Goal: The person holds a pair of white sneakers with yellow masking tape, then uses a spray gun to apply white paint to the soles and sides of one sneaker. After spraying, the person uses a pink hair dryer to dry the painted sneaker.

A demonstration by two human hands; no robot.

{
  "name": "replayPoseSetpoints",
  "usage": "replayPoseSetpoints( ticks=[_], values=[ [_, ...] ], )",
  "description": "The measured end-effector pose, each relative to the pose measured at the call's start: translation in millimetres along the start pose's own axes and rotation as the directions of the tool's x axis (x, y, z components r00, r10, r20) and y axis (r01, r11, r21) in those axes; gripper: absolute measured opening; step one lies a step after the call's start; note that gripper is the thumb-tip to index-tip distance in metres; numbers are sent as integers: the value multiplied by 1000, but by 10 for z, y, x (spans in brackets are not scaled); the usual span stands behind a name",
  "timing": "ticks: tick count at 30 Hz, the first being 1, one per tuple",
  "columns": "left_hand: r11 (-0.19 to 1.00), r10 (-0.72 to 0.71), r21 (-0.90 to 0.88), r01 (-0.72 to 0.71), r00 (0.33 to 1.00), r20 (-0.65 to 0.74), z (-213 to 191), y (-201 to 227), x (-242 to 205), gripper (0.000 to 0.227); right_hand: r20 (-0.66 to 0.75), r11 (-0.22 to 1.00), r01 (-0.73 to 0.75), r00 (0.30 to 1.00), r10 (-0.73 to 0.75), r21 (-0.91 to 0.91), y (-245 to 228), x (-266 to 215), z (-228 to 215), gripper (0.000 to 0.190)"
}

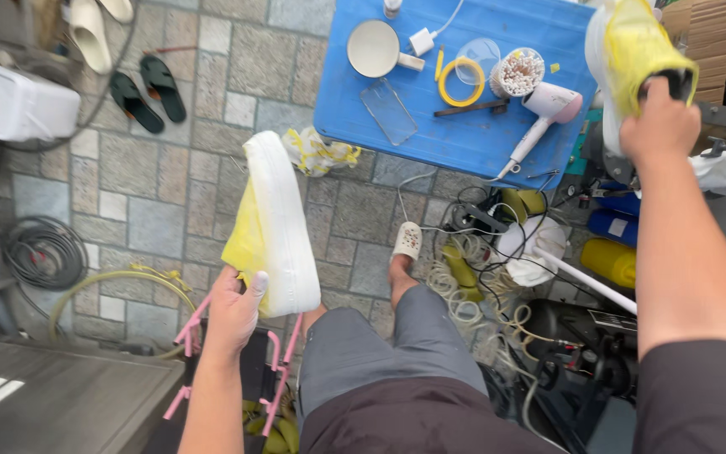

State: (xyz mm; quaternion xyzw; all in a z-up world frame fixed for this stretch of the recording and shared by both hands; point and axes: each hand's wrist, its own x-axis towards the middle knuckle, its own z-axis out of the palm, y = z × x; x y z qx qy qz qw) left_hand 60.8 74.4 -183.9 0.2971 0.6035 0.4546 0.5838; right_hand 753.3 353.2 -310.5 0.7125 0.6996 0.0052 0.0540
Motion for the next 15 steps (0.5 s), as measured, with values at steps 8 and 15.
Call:
replayPoseSetpoints(
  ticks=[8,15],
  values=[
    [985,-168,-11,170,966,-197,562,-396,-13,49,-102,989,-26,994,42,147,349,834,941,41],
    [955,-296,-110,277,924,-243,683,-604,33,55,-131,975,13,991,17,223,214,1136,1331,45]
  ],
)
